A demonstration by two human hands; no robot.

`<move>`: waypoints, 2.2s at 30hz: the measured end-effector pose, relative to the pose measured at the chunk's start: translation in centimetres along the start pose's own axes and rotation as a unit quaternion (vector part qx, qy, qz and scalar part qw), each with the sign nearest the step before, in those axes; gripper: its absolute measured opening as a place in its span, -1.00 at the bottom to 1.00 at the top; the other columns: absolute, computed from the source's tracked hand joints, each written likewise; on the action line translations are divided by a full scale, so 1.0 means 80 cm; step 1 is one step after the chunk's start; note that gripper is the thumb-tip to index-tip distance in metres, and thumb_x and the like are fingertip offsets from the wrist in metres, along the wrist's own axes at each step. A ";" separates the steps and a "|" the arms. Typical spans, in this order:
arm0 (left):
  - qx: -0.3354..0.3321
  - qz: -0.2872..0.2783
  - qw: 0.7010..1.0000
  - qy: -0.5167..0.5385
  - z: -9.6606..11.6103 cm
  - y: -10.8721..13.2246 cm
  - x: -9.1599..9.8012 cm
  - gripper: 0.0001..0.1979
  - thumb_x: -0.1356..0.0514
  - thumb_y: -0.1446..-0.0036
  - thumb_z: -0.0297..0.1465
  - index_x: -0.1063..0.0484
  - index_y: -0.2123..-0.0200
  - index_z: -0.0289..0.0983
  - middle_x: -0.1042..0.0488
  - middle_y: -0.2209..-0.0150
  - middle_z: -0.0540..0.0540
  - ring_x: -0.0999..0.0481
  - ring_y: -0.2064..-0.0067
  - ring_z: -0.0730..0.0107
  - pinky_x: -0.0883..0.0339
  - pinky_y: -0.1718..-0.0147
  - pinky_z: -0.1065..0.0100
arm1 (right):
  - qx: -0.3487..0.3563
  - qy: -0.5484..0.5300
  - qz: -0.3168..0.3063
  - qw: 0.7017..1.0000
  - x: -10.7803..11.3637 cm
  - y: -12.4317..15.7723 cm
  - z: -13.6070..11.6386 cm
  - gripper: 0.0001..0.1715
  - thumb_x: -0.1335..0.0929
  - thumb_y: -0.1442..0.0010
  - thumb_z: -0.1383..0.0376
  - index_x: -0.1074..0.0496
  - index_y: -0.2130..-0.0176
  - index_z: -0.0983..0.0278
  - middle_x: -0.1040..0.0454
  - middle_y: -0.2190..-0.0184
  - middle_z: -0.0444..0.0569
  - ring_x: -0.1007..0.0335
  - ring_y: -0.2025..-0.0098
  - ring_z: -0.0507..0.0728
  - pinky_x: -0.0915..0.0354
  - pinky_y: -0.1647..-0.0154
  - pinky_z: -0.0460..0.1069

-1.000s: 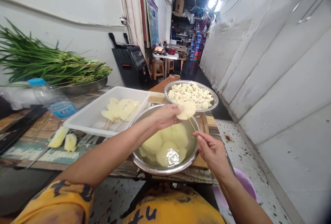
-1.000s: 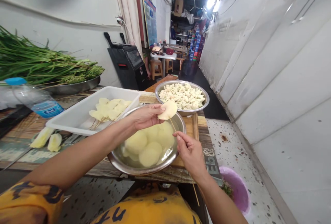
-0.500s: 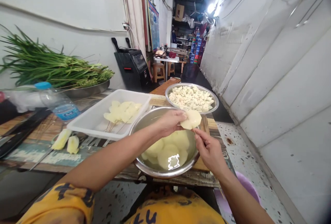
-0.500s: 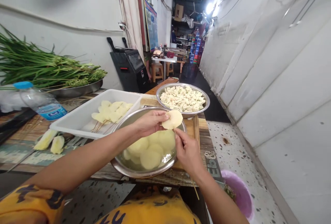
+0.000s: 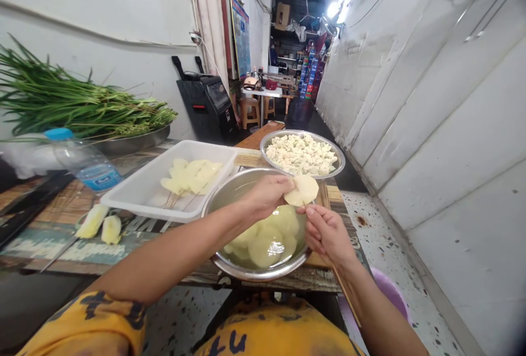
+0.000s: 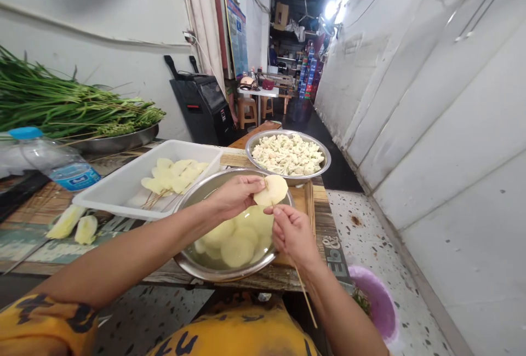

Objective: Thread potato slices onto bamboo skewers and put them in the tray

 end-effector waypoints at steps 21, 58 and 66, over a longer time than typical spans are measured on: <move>-0.003 0.070 0.998 -0.010 0.001 -0.006 0.002 -0.93 -0.21 0.03 -0.60 -0.47 0.52 -0.45 -0.48 0.51 -0.16 -0.46 0.47 0.41 -0.38 0.40 0.35 | 0.134 0.278 0.078 0.948 0.024 0.008 0.010 -0.71 -0.35 -0.12 0.28 -0.54 0.14 0.25 -0.41 0.55 0.03 -0.25 0.53 0.09 -0.17 0.57 -0.06; -0.020 0.047 0.999 0.015 0.005 -0.005 0.001 -0.92 -0.21 -0.01 -0.56 -0.49 0.48 -0.47 -0.48 0.52 -0.17 -0.43 0.52 0.47 -0.36 0.43 0.39 | -0.017 -0.065 -0.044 0.997 0.006 0.010 -0.002 -0.70 -0.24 -0.24 0.13 -0.40 0.31 0.29 0.14 0.76 -0.39 0.39 0.84 -0.11 0.19 0.91 -0.19; -0.025 0.091 0.995 -0.022 -0.002 -0.009 0.003 -0.93 -0.26 0.05 -0.52 -0.48 0.50 -0.45 -0.49 0.50 -0.17 -0.46 0.46 0.40 -0.38 0.37 0.33 | 0.200 0.550 0.079 0.807 0.015 0.023 -0.014 -0.72 -0.26 -0.11 0.42 -0.52 0.22 0.40 -0.43 0.60 0.05 -0.24 0.63 0.06 0.02 0.62 -0.08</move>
Point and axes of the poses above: each hand's wrist, its own y-axis away from the middle knuckle, its own x-axis out of the back of the hand, z = x × y, the point moved 1 cm from there along -y, towards the middle knuckle
